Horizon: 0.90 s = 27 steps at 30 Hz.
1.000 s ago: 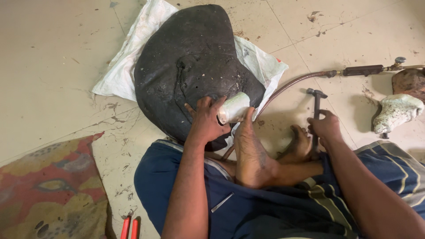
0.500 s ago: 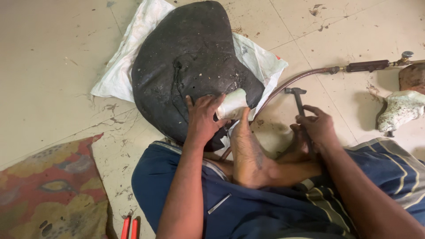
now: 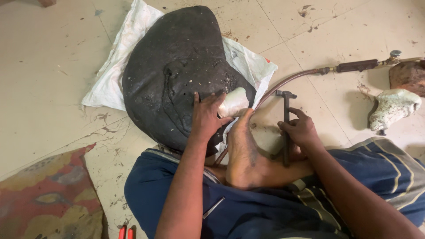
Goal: The person sits on the floor and uses a hammer and chisel to carve a white cylindrical stone object placed on a large dark rock. The person repeatedly strikes the chisel to shape the stone.
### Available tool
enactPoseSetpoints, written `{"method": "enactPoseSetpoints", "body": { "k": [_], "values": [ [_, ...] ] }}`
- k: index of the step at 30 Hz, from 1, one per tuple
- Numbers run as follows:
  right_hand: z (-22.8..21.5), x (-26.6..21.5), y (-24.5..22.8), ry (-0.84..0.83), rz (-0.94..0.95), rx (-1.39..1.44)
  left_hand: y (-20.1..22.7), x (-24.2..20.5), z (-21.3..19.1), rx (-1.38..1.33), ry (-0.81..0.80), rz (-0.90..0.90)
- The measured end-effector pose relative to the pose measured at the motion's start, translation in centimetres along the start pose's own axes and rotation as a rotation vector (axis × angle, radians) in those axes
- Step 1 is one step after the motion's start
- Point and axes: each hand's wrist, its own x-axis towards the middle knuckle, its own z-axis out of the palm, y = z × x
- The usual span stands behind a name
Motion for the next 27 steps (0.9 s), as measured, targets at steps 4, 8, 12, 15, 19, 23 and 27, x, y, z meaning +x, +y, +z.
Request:
{"method": "enactPoseSetpoints", "body": {
  "k": [4,8,12,15,19,23,27],
  "values": [
    [0.1,0.3,-0.8,0.009,0.019,-0.016,-0.2,0.6,0.0,-0.015,-0.034,-0.049],
    [0.2,0.1,-0.5,-0.008,0.047,0.176,-0.1,0.1,0.2,-0.019,-0.031,-0.047],
    [-0.1,0.3,-0.9,-0.006,0.053,0.175,0.4,0.3,0.0,0.001,-0.039,-0.072],
    [-0.2,0.1,-0.7,-0.021,0.055,0.180,0.7,-0.3,0.0,-0.027,0.019,-0.010],
    [-0.4,0.2,-0.2,-0.031,0.047,0.245,1.1,-0.3,-0.2,0.012,-0.027,-0.056],
    [-0.4,0.4,-0.2,-0.037,0.030,0.237,1.5,0.8,-0.6,0.080,-0.123,-0.126],
    [-0.3,0.2,-0.7,-0.070,0.049,0.296,1.6,1.3,-1.0,0.080,-0.153,-0.143]
  ]
}}
